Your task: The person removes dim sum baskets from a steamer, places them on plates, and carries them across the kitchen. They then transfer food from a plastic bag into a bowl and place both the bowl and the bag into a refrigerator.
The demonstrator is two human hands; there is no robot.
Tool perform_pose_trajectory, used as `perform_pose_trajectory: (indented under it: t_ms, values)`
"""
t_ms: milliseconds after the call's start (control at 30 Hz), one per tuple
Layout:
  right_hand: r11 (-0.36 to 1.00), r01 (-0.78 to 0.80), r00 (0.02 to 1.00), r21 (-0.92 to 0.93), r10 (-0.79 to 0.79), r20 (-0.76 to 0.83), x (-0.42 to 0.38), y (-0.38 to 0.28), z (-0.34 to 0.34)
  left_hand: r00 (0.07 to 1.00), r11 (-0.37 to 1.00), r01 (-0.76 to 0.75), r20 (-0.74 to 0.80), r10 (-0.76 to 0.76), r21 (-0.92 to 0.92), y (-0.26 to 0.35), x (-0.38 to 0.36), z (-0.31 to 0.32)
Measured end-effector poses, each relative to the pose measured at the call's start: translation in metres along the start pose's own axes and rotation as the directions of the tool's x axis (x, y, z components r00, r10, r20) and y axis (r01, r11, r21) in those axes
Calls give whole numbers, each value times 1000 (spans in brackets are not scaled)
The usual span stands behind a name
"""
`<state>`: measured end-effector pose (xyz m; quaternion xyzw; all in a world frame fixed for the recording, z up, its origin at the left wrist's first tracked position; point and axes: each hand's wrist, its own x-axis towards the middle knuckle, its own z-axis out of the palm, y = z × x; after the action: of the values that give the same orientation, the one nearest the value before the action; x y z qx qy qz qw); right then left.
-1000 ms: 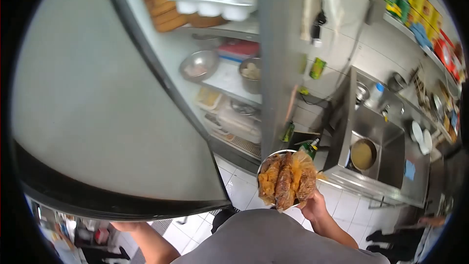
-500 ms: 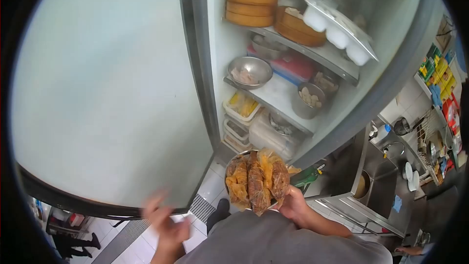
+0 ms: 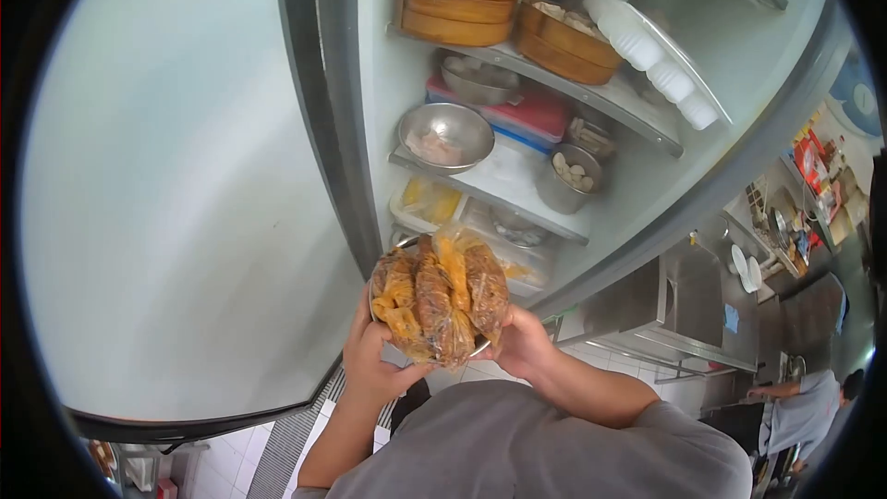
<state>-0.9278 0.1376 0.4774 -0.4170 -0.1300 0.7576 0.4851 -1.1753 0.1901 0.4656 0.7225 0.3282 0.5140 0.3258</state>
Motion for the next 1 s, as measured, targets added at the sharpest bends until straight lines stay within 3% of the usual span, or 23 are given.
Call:
perform_pose_trajectory:
  t_ms: [67, 167, 233, 300, 333, 367, 433, 500, 533, 600, 733, 800, 867, 933, 1000]
  values:
    - [999, 11, 1000, -32, -10, 27, 6, -2, -2, 999, 998, -33, 13, 33, 56, -6, 9, -3]
    - [991, -26, 999, -132, 31, 37, 15, -17, 8, 995, 996, -80, -65, 78, -33, -15, 19, -9]
    - [986, -72, 979, -150, 98, 177, 27, -32, 11, 980, 986, -148, -145, 136, -79, -19, 30, -16]
    - [979, 85, 995, -183, -74, 66, 38, -45, 14, 980, 985, -106, -184, 80, -135, -28, 19, -23]
    - [814, 334, 936, -475, -347, 64, 57, -52, 3, 975, 980, -55, -220, 13, -189, -32, 15, -25]
    - [508, 486, 804, -711, -580, 134, 77, -65, -6, 979, 979, -60, -201, 19, -196, -30, 18, -28]
    - [-142, 311, 593, -940, -743, 308, 94, -102, 26, 946, 917, 84, -259, -196, -389, -24, 27, -31]
    - [-263, 3, 597, -965, -773, 212, 125, -113, 33, 964, 920, 56, -219, -151, -387, -38, 28, -38]
    - [-249, -7, 590, -968, -783, 197, 136, -118, 32, 971, 926, 19, -214, -107, -378, -45, 29, -41]
    - [-92, 121, 582, -988, -800, 146, 151, -127, 33, 971, 936, 0, -224, -85, -353, -50, 35, -43]
    - [-100, 178, 501, -979, -847, 177, 111, -117, 22, 955, 960, -68, -297, -16, -271, -48, 58, -33]
    - [55, 278, 489, -959, -867, 92, 74, -118, 12, 957, 944, -50, -287, -48, -326, -48, 72, -20]
    - [115, 266, 395, -957, -919, 0, 40, -126, 13, 959, 925, -32, -272, -78, -378, -49, 90, -10]
    - [-11, 274, 201, -962, -977, 69, 18, -137, 9, 954, 954, -123, -299, 37, -273, -55, 114, 4]
    - [16, 216, 156, -976, -988, 18, 6, -146, 10, 939, 955, -171, -333, 84, -242, -56, 141, 20]
